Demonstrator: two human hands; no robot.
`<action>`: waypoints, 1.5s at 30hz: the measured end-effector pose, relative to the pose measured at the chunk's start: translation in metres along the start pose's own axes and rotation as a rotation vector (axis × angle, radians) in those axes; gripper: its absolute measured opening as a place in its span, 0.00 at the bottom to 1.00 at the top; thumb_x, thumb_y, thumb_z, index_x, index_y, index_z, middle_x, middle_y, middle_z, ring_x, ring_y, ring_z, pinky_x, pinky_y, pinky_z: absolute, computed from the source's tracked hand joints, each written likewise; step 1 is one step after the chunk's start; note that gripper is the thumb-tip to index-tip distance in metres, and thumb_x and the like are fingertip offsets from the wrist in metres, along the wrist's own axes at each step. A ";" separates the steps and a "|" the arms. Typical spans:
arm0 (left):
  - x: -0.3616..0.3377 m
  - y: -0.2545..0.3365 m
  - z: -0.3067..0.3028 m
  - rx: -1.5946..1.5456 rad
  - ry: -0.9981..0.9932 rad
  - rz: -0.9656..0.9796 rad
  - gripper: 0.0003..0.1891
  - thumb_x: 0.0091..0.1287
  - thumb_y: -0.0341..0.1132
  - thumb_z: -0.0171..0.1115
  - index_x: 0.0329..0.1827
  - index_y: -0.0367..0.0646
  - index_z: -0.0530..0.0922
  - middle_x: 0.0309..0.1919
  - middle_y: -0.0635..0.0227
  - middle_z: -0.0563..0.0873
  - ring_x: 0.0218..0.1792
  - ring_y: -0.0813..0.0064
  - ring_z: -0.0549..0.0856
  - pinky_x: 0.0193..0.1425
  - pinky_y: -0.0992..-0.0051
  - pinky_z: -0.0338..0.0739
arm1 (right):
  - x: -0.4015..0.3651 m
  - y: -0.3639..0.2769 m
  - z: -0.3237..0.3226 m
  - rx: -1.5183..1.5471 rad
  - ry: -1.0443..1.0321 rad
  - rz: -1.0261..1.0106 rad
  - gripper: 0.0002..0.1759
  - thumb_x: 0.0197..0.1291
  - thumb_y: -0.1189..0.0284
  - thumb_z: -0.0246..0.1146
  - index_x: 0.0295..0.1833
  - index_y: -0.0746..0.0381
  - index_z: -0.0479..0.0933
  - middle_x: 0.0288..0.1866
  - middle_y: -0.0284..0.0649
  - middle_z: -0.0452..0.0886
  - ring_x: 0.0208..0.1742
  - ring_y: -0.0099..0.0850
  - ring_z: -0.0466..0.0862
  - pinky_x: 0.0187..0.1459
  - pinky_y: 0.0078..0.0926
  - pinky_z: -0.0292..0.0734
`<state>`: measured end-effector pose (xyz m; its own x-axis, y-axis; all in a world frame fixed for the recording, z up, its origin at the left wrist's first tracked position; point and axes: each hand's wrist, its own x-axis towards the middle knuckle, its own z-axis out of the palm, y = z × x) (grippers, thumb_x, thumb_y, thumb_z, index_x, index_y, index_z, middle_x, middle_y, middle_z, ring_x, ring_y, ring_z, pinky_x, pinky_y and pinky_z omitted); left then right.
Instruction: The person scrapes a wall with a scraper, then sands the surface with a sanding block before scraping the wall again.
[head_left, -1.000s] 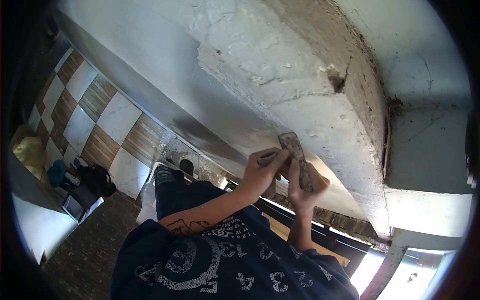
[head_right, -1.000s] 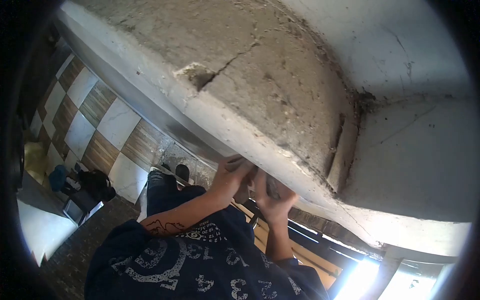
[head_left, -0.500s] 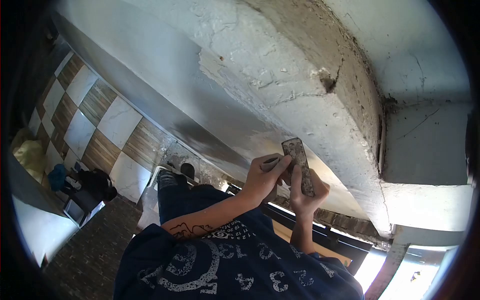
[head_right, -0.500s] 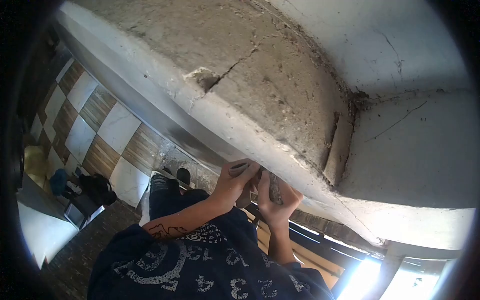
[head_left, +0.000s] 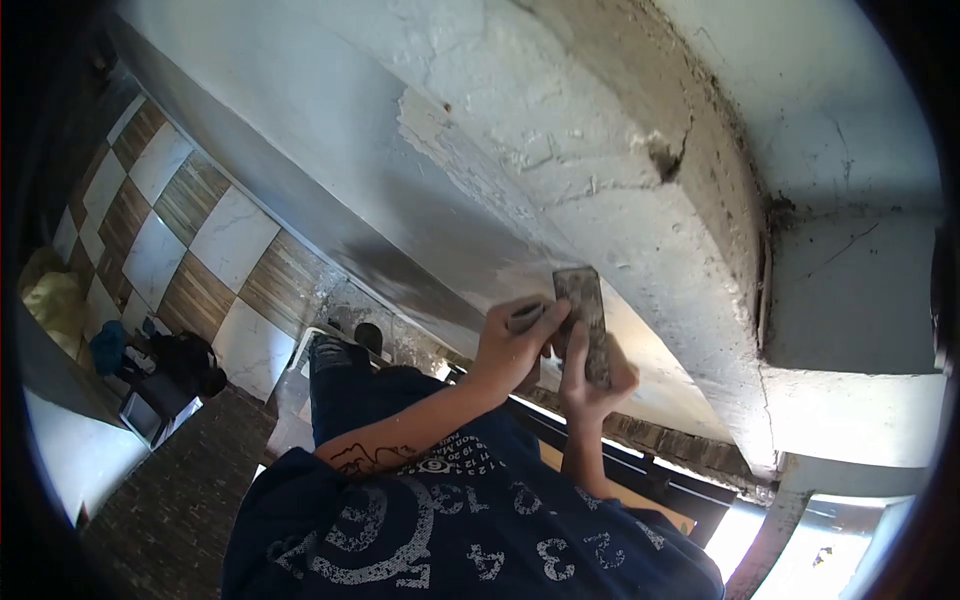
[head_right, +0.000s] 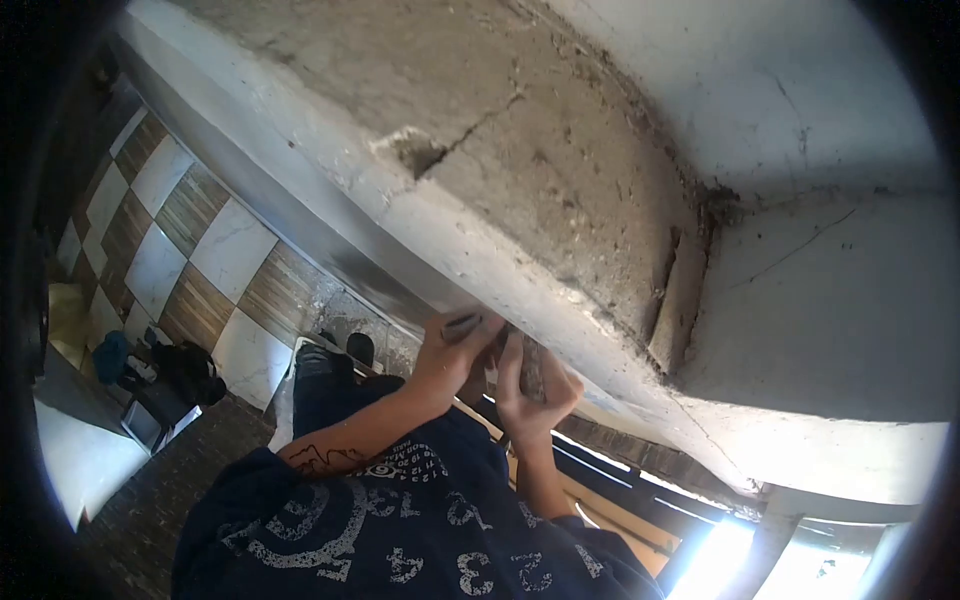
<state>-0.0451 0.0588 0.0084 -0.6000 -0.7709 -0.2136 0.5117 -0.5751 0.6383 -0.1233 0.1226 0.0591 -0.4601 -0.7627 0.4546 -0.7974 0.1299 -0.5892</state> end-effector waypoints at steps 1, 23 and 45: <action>-0.002 -0.001 0.003 0.002 0.021 0.015 0.10 0.67 0.35 0.60 0.31 0.37 0.79 0.21 0.73 0.79 0.21 0.87 0.76 0.25 0.83 0.69 | -0.002 0.003 0.003 0.046 0.041 0.002 0.09 0.55 0.77 0.65 0.25 0.70 0.77 0.16 0.34 0.78 0.19 0.14 0.73 0.22 0.15 0.66; 0.014 0.037 -0.025 0.948 0.174 0.970 0.04 0.58 0.27 0.62 0.28 0.37 0.77 0.20 0.62 0.78 0.17 0.63 0.76 0.22 0.72 0.68 | 0.003 -0.007 0.060 0.634 -0.012 0.181 0.09 0.68 0.73 0.55 0.46 0.69 0.74 0.34 0.36 0.81 0.29 0.15 0.76 0.29 0.12 0.70; 0.017 0.024 -0.018 0.764 0.264 0.973 0.04 0.57 0.28 0.63 0.29 0.39 0.75 0.19 0.62 0.77 0.17 0.65 0.77 0.21 0.71 0.69 | -0.003 0.002 0.064 0.603 -0.003 0.116 0.14 0.69 0.70 0.53 0.50 0.71 0.73 0.40 0.38 0.80 0.39 0.20 0.77 0.39 0.18 0.72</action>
<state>-0.0320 0.0270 0.0072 0.0096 -0.8669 0.4984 0.1341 0.4951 0.8584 -0.0980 0.0846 0.0134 -0.5288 -0.7668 0.3639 -0.3805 -0.1692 -0.9092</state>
